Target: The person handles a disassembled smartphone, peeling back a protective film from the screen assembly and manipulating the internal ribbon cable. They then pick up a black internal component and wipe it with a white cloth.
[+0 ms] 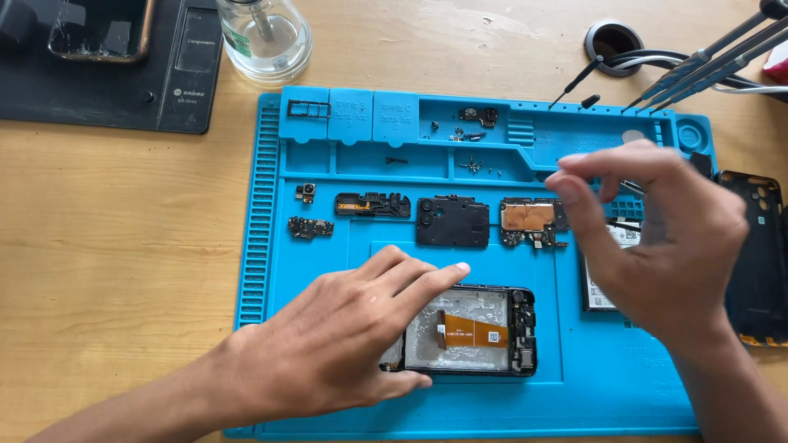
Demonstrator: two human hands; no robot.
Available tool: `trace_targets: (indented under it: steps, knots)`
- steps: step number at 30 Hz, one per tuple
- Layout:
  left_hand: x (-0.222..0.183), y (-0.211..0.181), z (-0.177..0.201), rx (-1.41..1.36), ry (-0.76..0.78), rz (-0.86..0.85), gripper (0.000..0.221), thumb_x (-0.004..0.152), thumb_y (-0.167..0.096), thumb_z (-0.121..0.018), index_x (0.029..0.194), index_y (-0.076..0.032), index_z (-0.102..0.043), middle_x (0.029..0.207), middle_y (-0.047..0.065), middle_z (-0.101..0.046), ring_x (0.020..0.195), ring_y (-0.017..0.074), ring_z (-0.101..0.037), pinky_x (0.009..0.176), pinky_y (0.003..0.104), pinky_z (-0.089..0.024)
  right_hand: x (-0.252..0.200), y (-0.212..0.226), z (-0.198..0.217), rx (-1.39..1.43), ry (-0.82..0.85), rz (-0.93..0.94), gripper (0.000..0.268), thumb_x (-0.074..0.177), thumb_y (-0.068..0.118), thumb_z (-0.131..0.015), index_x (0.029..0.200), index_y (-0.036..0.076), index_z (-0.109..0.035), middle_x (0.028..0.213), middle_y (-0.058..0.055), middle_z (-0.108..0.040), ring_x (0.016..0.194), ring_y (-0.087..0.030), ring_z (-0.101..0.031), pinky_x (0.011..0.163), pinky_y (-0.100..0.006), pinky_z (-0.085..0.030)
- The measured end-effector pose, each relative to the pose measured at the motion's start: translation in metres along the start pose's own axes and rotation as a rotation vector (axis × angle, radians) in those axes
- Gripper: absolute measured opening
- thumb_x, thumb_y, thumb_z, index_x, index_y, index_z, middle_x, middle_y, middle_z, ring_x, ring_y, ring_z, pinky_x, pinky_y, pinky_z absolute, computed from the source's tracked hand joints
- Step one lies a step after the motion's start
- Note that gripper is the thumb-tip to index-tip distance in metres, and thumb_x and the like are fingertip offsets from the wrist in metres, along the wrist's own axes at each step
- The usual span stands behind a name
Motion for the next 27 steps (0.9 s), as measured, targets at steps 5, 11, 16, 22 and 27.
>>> trace_targets:
  steps: [5, 11, 16, 22, 27]
  knots:
    - [-0.002, 0.002, -0.001, 0.039, -0.044, -0.009, 0.101, 0.076, -0.040, -0.093, 0.154, -0.006, -0.039, 0.135, 0.016, -0.059, 0.121, 0.0312, -0.054, 0.090, 0.044, -0.055, -0.001, 0.020, -0.011, -0.051, 0.106, 0.210, 0.014, 0.097, -0.001, -0.079, 0.107, -0.005, -0.070, 0.103, -0.022, -0.074, 0.093, -0.033, -0.071, 0.084, -0.042, -0.058]
    - [-0.002, 0.011, 0.000, 0.084, -0.033, -0.010, 0.101, 0.076, -0.044, -0.092, 0.154, -0.008, -0.040, 0.137, 0.016, -0.060, 0.122, 0.0299, -0.054, 0.091, 0.044, -0.054, 0.004, -0.008, 0.011, -0.004, 0.010, 0.154, 0.021, 0.106, -0.018, -0.076, 0.120, -0.024, -0.061, 0.105, -0.033, -0.067, 0.092, -0.037, -0.066, 0.079, -0.039, -0.054]
    - [-0.001, 0.010, 0.006, 0.070, -0.027, -0.024, 0.097, 0.078, -0.050, -0.090, 0.153, -0.011, -0.042, 0.138, 0.015, -0.058, 0.122, 0.0298, -0.053, 0.093, 0.045, -0.053, 0.001, -0.026, 0.016, 0.021, -0.043, 0.059, 0.019, 0.116, -0.016, -0.067, 0.127, -0.024, -0.053, 0.119, -0.036, -0.058, 0.107, -0.041, -0.063, 0.094, -0.042, -0.056]
    - [-0.003, 0.009, 0.013, -0.016, 0.081, 0.019, 0.073, 0.085, -0.034, -0.083, 0.147, -0.014, -0.049, 0.133, 0.011, -0.057, 0.121, 0.0274, -0.052, 0.075, 0.045, -0.066, -0.003, -0.038, 0.021, 0.005, -0.076, 0.027, 0.010, 0.122, -0.018, -0.058, 0.128, -0.020, -0.050, 0.123, -0.032, -0.051, 0.110, -0.039, -0.057, 0.096, -0.043, -0.052]
    - [-0.001, 0.011, 0.014, -0.064, 0.052, 0.041, 0.059, 0.091, -0.023, -0.075, 0.145, -0.016, -0.052, 0.138, 0.011, -0.055, 0.123, 0.0268, -0.055, 0.071, 0.046, -0.069, -0.002, -0.045, 0.023, -0.015, -0.098, -0.017, 0.010, 0.126, -0.020, -0.058, 0.128, -0.018, -0.049, 0.119, -0.028, -0.053, 0.101, -0.033, -0.055, 0.085, -0.036, -0.047]
Point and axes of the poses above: each hand's wrist, its own x-axis towards the middle knuckle, its own z-axis out of the back of the hand, y = z × x, the point moved 5 cm from there along x, towards the middle knuckle
